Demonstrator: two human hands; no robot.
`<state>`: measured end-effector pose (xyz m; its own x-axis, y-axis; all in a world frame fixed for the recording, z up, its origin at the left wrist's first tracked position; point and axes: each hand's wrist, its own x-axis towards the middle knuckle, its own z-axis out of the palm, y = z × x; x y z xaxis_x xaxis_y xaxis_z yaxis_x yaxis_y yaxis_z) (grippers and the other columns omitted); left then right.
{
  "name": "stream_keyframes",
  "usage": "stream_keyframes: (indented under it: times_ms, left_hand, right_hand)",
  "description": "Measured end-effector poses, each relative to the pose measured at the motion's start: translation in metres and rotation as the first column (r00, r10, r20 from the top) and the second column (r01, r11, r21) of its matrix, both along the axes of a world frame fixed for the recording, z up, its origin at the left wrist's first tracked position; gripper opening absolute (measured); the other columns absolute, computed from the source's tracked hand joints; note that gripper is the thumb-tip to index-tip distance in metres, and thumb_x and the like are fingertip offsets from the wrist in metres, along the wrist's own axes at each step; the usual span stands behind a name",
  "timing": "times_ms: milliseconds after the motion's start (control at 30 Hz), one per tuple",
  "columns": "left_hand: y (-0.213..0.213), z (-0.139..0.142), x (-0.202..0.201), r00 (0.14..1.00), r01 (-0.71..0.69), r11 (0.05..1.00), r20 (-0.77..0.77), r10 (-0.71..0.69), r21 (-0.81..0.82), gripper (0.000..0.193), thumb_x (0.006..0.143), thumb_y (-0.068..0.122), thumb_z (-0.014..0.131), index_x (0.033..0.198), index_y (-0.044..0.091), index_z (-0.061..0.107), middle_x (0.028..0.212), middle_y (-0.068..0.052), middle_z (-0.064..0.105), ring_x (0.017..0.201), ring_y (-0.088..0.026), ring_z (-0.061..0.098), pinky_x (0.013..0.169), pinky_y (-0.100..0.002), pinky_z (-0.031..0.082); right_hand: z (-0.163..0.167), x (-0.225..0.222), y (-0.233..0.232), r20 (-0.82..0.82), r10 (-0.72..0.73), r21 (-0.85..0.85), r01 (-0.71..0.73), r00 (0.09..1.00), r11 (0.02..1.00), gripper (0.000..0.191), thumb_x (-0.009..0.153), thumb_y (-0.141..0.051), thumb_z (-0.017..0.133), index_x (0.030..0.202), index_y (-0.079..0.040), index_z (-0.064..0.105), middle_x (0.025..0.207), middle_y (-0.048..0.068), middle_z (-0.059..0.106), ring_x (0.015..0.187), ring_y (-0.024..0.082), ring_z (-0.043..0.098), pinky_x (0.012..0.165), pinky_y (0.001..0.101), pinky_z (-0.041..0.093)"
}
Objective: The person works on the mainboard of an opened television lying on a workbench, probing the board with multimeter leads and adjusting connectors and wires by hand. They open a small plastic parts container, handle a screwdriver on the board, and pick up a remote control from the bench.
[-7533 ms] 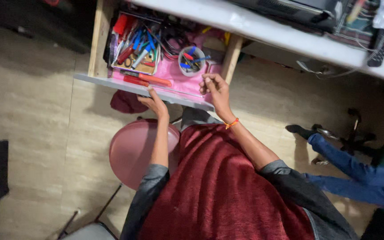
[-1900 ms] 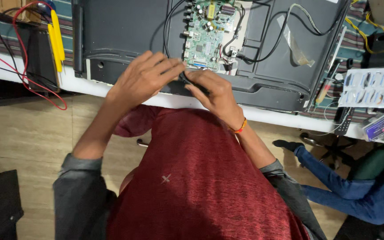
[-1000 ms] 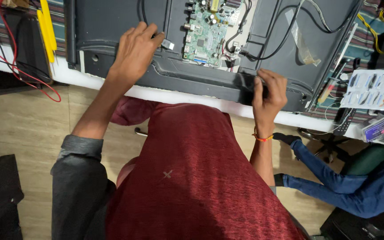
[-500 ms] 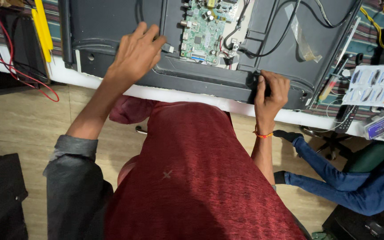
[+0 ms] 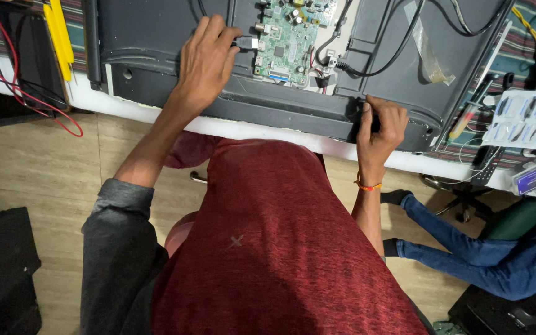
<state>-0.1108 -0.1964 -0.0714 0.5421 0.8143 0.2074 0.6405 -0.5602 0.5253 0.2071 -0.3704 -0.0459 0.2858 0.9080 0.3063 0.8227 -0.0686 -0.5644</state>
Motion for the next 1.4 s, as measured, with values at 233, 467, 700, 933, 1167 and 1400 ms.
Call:
stream_keyframes:
  times_ms: [233,467,700,933,1167,1400]
  left_hand:
    - [0.002,0.005,0.001,0.999,0.026,0.999,0.032,-0.025,-0.025,0.026,0.095,0.003,0.075,0.12,0.003,0.066,0.108,-0.011,0.052,0.104,-0.033,0.056,0.086,-0.045,0.049]
    - [0.019,0.003,-0.003,0.983,0.15,0.989,0.113,-0.147,-0.018,0.029,0.091,-0.003,0.076,0.119,0.001,0.068,0.105,-0.012,0.056,0.101,-0.034,0.055,0.089,-0.045,0.048]
    - [0.018,-0.001,-0.001,0.971,0.205,0.978,0.136,-0.199,-0.029,0.028,0.092,-0.009,0.071,0.12,-0.004,0.065,0.109,-0.014,0.056,0.105,-0.035,0.056,0.089,-0.046,0.049]
    - [0.01,0.003,0.007,0.98,0.192,0.979,-0.062,-0.188,0.07,0.043,0.081,-0.015,0.063,0.123,-0.006,0.062,0.112,-0.015,0.05,0.106,-0.034,0.055,0.086,-0.045,0.052]
    - [0.006,0.003,0.008,0.983,0.182,0.983,-0.039,-0.181,0.034,0.048,0.077,-0.016,0.063,0.125,-0.009,0.062,0.113,-0.017,0.051,0.107,-0.035,0.055,0.086,-0.045,0.051]
    - [-0.001,0.002,0.006,0.994,0.106,0.994,0.024,-0.107,0.032,0.029,0.098,-0.009,0.066,0.126,-0.002,0.066,0.111,-0.018,0.056,0.109,-0.038,0.057,0.09,-0.048,0.05]
  right_hand:
    - [-0.001,0.001,0.0,0.017,0.005,-0.011,-0.004,1.0,1.0,0.007,0.103,-0.001,0.072,0.109,-0.004,0.073,0.107,0.008,0.073,0.101,0.027,0.063,0.092,0.0387,0.043]
    - [-0.007,-0.002,0.002,0.179,0.013,-0.037,-0.006,0.984,0.999,0.011,0.102,-0.006,0.073,0.112,-0.007,0.076,0.101,0.004,0.073,0.097,0.024,0.062,0.087,0.0394,0.04]
    - [-0.007,-0.004,0.004,0.257,0.023,-0.066,-0.006,0.966,0.998,0.007,0.102,-0.013,0.076,0.108,-0.01,0.077,0.095,0.003,0.072,0.093,0.025,0.059,0.088,0.041,0.039]
    - [-0.006,-0.006,0.004,0.285,0.031,-0.071,-0.011,0.958,0.997,0.005,0.104,-0.016,0.076,0.104,-0.011,0.076,0.092,0.002,0.07,0.092,0.025,0.057,0.086,0.0414,0.038]
    - [-0.004,-0.006,0.006,0.288,0.039,-0.06,-0.023,0.957,0.998,0.007,0.104,-0.018,0.076,0.103,-0.011,0.076,0.092,0.002,0.07,0.091,0.026,0.057,0.084,0.0413,0.038]
    - [-0.006,-0.011,0.004,0.246,-0.042,0.048,0.031,0.968,0.998,0.004,0.1,-0.014,0.076,0.101,-0.01,0.076,0.092,0.004,0.071,0.087,0.025,0.06,0.081,0.0411,0.04]
